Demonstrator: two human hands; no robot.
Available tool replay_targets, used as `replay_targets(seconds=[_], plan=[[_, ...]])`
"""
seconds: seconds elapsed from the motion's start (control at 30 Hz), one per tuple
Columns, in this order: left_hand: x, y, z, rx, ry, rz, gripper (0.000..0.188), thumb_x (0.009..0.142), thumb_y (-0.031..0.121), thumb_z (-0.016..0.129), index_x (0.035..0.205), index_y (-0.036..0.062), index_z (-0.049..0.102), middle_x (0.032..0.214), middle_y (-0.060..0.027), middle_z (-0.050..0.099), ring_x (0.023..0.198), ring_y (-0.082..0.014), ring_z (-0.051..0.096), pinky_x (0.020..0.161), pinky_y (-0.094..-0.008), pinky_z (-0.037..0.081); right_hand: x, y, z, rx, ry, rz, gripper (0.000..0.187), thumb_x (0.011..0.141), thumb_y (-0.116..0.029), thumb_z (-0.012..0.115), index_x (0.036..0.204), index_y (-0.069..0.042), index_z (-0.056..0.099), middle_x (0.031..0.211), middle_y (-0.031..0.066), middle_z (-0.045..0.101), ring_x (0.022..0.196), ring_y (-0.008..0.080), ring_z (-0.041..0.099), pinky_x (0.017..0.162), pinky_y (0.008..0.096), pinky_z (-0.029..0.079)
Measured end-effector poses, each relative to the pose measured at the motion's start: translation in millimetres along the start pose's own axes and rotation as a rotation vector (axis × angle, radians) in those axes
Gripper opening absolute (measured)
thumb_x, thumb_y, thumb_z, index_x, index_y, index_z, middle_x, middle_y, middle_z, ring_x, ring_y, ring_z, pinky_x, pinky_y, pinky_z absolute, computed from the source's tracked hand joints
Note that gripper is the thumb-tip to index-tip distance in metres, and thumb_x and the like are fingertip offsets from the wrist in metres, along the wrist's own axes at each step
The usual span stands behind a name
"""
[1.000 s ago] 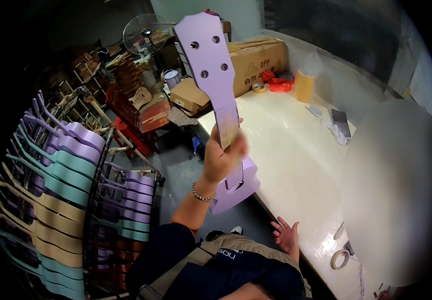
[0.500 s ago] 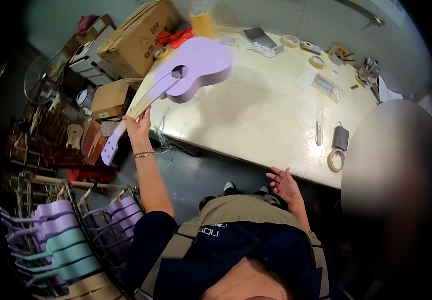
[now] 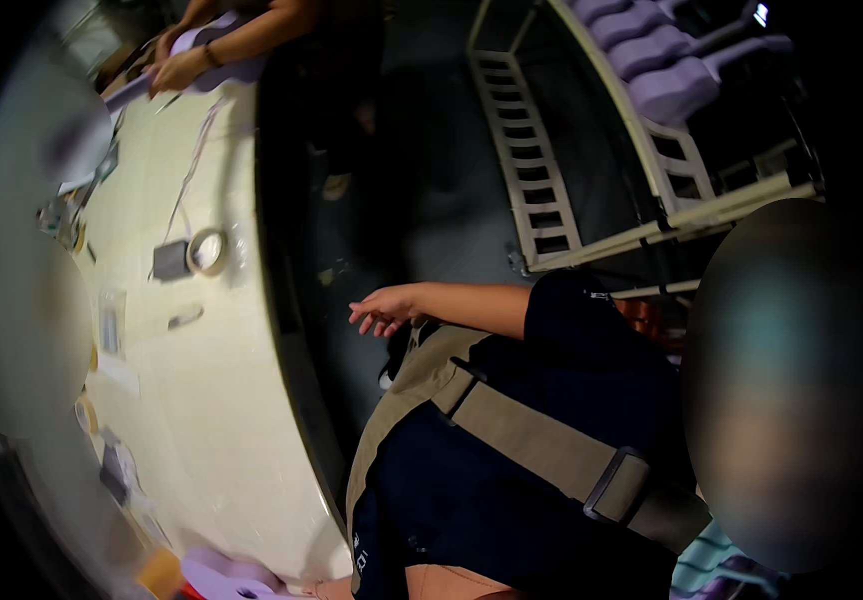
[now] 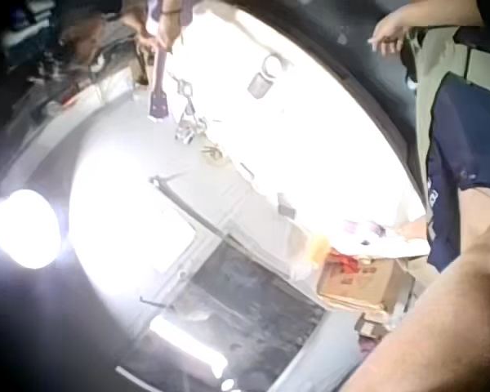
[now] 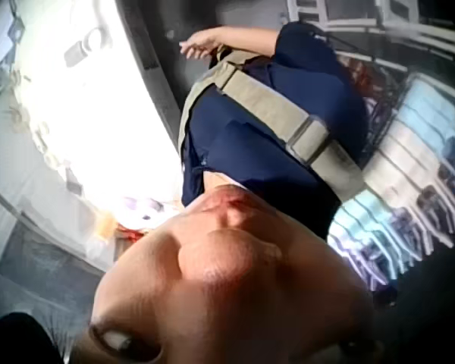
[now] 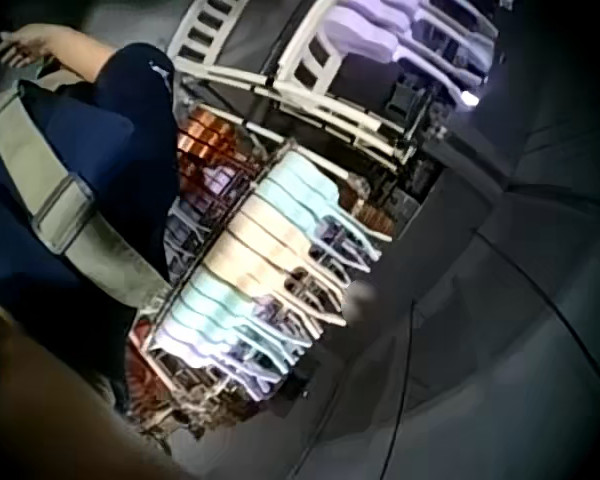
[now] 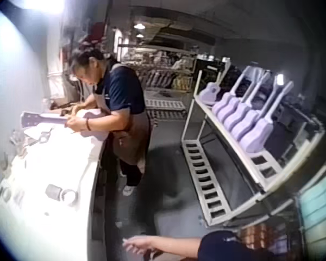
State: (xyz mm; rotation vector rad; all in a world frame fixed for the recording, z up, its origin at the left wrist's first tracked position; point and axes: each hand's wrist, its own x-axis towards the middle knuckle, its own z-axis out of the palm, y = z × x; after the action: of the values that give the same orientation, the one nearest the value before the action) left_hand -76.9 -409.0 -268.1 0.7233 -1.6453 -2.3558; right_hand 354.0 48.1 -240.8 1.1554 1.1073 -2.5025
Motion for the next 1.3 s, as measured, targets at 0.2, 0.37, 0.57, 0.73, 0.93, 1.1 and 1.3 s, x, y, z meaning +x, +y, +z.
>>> replay_targets(seconds=[0.2, 0.37, 0.57, 0.73, 0.93, 1.1, 1.3], plan=[[-101, -72, 93, 0.345, -0.386, 0.074, 0.064, 0.083, 0.040, 0.053, 0.125, -0.0053, 0.037, 0.116, -0.0204, 0.044, 0.102, -0.0350, 0.042, 0.084, -0.0475, 0.036, -71, 30, -77, 0.131, 0.612, -0.459, 0.031, 0.092, -0.031, 0.049, 0.109, -0.006, 0.057, 0.096, 0.0060, 0.062, 0.066, 0.0101, 0.056, 0.056, 0.0229, 0.047], [-193, -122, 138, 0.445, -0.644, 0.081, 0.059, 0.083, 0.036, 0.053, 0.123, -0.0054, 0.039, 0.109, -0.0201, 0.047, 0.094, -0.0335, 0.044, 0.078, -0.0455, 0.037, -235, 10, -226, -0.229, 1.779, -1.301, 0.008, 0.086, -0.009, 0.056, 0.089, -0.004, 0.061, 0.083, 0.0026, 0.064, 0.067, 0.0107, 0.057, 0.061, 0.0247, 0.045], [-286, -165, 146, 0.530, -0.769, 0.092, 0.052, 0.083, 0.030, 0.053, 0.120, -0.0054, 0.042, 0.102, -0.0197, 0.049, 0.085, -0.0317, 0.046, 0.070, -0.0432, 0.039, -521, -18, -372, -0.423, 2.807, -0.903, 0.048, 0.082, -0.018, 0.058, 0.120, 0.007, 0.044, 0.118, 0.0244, 0.050, 0.112, 0.0399, 0.045, 0.097, 0.0427, 0.034], [-333, -190, 136, 0.629, -0.796, 0.096, 0.046, 0.083, 0.025, 0.053, 0.117, -0.0055, 0.044, 0.095, -0.0194, 0.051, 0.077, -0.0302, 0.048, 0.063, -0.0413, 0.040, -653, -48, -464, -0.004, 2.733, -0.390, 0.069, 0.082, -0.043, 0.052, 0.128, 0.007, 0.039, 0.127, 0.0202, 0.048, 0.117, 0.0313, 0.047, 0.103, 0.0489, 0.027], [-347, -193, 118, 0.711, -0.740, 0.110, 0.040, 0.083, 0.019, 0.053, 0.114, -0.0055, 0.046, 0.087, -0.0191, 0.054, 0.068, -0.0284, 0.050, 0.055, -0.0390, 0.042, -691, -55, -500, 0.043, 2.392, -0.422, 0.085, 0.076, -0.060, 0.055, 0.131, 0.002, 0.035, 0.128, 0.0203, 0.048, 0.121, 0.0338, 0.045, 0.102, 0.0509, 0.028], [-340, -199, 100, 0.740, -0.712, 0.074, 0.035, 0.083, 0.014, 0.052, 0.112, -0.0056, 0.048, 0.080, -0.0188, 0.056, 0.061, -0.0269, 0.052, 0.049, -0.0370, 0.043, -686, -55, -520, 0.169, 2.407, -0.269, 0.074, 0.078, -0.056, 0.057, 0.124, -0.001, 0.038, 0.119, 0.0144, 0.055, 0.111, 0.0324, 0.053, 0.097, 0.0517, 0.031], [-373, -218, 106, 0.772, -0.890, -0.184, 0.012, 0.089, 0.020, 0.046, 0.096, 0.0104, 0.048, 0.068, -0.0069, 0.050, 0.051, -0.0188, 0.045, 0.039, -0.0293, 0.033, -670, -68, -472, 0.017, 2.618, -0.113, 0.055, 0.081, -0.049, 0.057, 0.103, 0.000, 0.048, 0.095, 0.0180, 0.064, 0.089, 0.0328, 0.064, 0.081, 0.0435, 0.046]])
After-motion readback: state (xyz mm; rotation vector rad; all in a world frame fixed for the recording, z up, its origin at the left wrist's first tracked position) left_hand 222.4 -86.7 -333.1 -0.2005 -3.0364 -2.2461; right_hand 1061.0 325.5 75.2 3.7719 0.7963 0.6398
